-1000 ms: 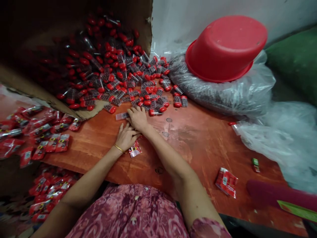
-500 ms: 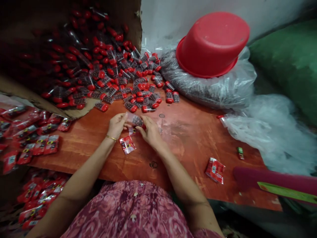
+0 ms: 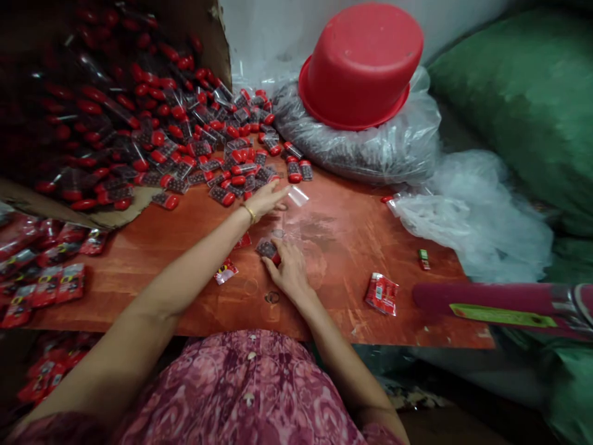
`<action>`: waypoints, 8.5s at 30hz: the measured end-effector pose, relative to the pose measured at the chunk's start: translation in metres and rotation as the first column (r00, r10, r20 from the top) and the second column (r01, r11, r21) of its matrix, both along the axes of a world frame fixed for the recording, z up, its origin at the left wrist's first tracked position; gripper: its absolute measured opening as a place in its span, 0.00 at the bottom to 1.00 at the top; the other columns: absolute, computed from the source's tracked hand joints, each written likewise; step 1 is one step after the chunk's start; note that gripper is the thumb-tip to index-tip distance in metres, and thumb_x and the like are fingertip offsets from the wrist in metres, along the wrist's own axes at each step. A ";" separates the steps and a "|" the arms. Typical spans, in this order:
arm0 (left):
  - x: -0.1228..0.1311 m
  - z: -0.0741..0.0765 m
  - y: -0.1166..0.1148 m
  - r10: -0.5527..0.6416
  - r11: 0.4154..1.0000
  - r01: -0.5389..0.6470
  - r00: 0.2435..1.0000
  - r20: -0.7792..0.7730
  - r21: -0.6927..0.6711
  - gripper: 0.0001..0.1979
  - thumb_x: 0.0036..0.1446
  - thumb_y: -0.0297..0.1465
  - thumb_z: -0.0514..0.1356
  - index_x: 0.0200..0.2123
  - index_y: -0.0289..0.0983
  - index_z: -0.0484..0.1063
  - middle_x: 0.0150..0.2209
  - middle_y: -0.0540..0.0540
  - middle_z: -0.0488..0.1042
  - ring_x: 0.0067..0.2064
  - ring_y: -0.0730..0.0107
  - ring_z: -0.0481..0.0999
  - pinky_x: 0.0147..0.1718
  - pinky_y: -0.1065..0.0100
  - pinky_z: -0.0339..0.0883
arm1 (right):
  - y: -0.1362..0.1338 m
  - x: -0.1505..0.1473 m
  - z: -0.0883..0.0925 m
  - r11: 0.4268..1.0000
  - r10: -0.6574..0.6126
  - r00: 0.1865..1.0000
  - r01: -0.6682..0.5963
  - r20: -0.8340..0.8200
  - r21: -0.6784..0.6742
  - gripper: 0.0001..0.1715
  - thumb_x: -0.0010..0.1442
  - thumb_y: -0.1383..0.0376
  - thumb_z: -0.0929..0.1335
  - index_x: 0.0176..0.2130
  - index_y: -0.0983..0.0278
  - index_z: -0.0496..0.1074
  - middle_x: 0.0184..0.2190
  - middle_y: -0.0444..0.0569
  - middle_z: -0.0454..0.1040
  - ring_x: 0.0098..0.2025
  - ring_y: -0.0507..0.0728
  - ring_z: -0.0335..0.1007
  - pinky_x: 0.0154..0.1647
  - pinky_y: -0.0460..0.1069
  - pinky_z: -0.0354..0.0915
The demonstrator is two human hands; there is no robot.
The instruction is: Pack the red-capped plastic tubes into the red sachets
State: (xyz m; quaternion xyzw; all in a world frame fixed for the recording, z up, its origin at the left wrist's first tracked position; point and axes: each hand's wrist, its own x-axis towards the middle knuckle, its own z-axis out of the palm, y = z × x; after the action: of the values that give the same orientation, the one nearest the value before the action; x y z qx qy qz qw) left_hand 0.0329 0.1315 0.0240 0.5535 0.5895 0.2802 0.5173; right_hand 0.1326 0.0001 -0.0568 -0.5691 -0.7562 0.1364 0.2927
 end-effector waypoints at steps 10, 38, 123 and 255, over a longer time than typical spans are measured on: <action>-0.093 -0.012 -0.096 0.017 0.917 0.327 0.542 -0.840 0.229 0.16 0.53 0.42 0.57 0.37 0.37 0.76 0.44 0.38 0.74 0.52 0.50 0.68 0.49 0.54 0.60 | 0.002 0.001 -0.004 0.994 -0.108 0.992 0.105 0.069 0.044 0.24 0.59 0.55 0.62 0.51 0.65 0.66 0.51 0.57 0.67 0.49 0.63 0.62 0.45 0.56 0.59; -0.107 -0.031 -0.095 0.269 0.885 0.022 0.791 -0.549 0.465 0.11 0.54 0.37 0.57 0.37 0.44 0.77 0.56 0.44 0.67 0.60 0.55 0.60 0.58 0.43 0.46 | 0.013 -0.041 0.033 0.997 -0.013 0.915 -0.019 -0.402 -0.077 0.17 0.60 0.57 0.61 0.39 0.64 0.72 0.36 0.51 0.74 0.39 0.56 0.68 0.43 0.52 0.63; -0.047 -0.022 -0.135 0.527 0.848 -0.353 0.491 0.693 -0.395 0.15 0.31 0.31 0.71 0.26 0.34 0.73 0.27 0.49 0.77 0.29 0.75 0.74 0.34 0.73 0.65 | -0.009 -0.040 0.044 0.830 -0.261 0.615 -0.250 -0.744 -0.498 0.19 0.54 0.49 0.64 0.33 0.62 0.64 0.16 0.35 0.57 0.12 0.45 0.50 0.11 0.43 0.51; -0.088 -0.020 -0.114 0.552 0.829 -0.467 0.589 0.591 -0.309 0.19 0.34 0.42 0.69 0.24 0.33 0.72 0.23 0.50 0.74 0.24 0.76 0.71 0.26 0.73 0.64 | -0.003 -0.029 0.056 0.729 -0.342 0.477 -0.409 -0.810 -0.549 0.20 0.47 0.54 0.70 0.39 0.61 0.66 0.32 0.44 0.76 0.21 0.49 0.70 0.13 0.42 0.62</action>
State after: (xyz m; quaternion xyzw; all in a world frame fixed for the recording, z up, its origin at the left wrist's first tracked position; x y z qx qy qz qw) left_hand -0.0550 0.0170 0.0044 0.1935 0.5178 0.5562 0.6205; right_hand 0.1034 -0.0024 -0.0012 -0.4636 -0.4002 0.6809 0.4017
